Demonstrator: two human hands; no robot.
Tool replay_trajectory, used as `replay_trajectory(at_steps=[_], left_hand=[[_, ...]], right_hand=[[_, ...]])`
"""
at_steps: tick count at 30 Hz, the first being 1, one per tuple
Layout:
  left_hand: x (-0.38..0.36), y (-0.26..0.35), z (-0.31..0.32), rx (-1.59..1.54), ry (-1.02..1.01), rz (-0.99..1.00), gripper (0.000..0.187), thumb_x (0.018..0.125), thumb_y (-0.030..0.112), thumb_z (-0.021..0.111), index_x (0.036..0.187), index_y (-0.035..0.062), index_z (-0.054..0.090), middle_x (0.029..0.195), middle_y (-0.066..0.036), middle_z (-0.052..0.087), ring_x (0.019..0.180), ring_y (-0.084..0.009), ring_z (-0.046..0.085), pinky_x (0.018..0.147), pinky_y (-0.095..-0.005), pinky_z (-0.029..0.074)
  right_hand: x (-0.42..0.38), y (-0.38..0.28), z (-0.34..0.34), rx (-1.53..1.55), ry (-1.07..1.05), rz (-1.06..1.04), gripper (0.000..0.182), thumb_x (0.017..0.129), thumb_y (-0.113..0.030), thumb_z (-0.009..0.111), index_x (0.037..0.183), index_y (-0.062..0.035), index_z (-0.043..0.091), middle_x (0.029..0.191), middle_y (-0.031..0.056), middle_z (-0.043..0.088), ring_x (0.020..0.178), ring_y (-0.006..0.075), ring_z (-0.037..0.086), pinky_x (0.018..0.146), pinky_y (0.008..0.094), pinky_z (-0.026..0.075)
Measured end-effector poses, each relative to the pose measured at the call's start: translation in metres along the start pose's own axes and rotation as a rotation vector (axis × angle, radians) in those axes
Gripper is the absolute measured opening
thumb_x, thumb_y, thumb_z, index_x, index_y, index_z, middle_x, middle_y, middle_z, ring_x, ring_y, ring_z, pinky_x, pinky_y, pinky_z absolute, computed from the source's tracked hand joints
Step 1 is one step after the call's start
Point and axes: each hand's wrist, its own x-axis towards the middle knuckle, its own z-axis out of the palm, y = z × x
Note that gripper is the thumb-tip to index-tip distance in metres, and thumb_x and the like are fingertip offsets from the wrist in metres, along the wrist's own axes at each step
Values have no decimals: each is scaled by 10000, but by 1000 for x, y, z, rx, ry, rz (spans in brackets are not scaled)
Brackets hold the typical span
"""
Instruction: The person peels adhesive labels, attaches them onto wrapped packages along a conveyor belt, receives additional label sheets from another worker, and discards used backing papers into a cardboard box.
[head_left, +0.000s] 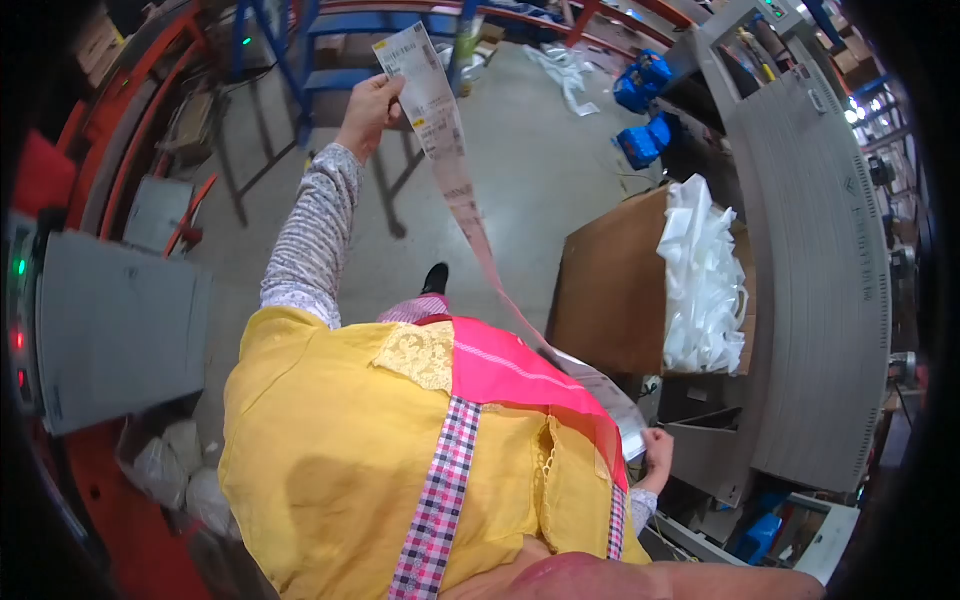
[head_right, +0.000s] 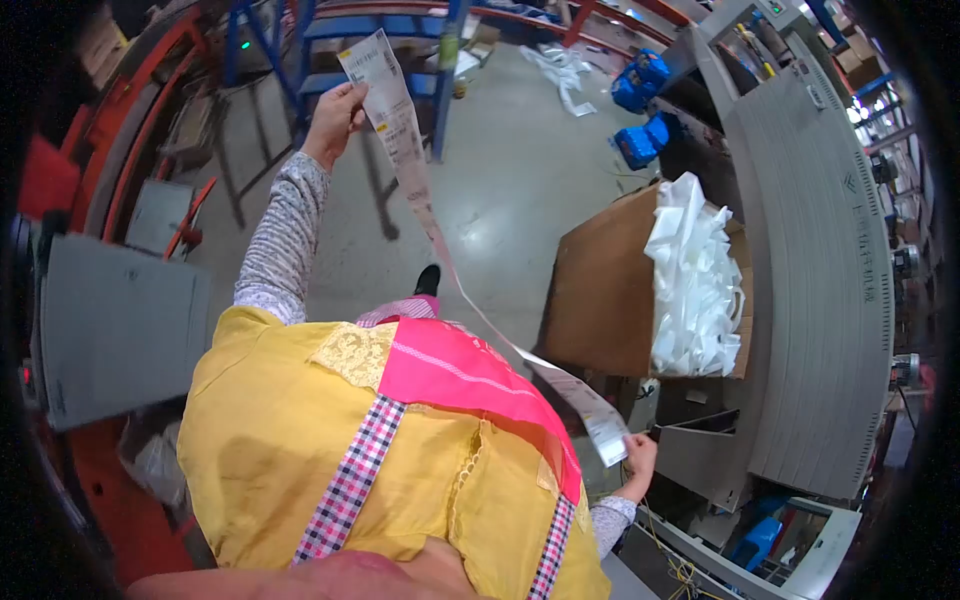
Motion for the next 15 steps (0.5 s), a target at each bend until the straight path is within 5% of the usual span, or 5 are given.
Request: replay_trajectory(at_steps=[3,6,11,15], left_hand=[[96,-25,56,-19,5,-30,176,904,208,581,851,41,600,673,21,564,451,-28,460,392,-161,327],[202,-50,111,56,-21,-34,190,899,198,584,820,28,615,631,20,555,462,-27,475,391,-161,340],[317,-81,189,238,-64,-82,233,887,233,602,796,19,623,616,12,551,474,-37,471,406,-187,333],[392,-115,229,180,-77,-179,242,881,250,612,769,36,614,581,26,502,466,-39,442,412,-192,325]], right_hand=[[27,-12,29,-47,-132,193,144,771,-111,677,804,29,689,679,20,643,612,88,549,548,277,444],[30,-144,53,-114,-177,222,111,784,-97,683,805,12,692,676,14,640,589,90,540,544,271,439],[96,-239,59,-164,-219,314,124,774,-102,686,764,21,673,647,19,621,579,88,524,541,269,425],[178,-288,49,-117,-211,161,123,771,-89,660,732,25,637,627,24,604,576,85,510,541,271,426]])
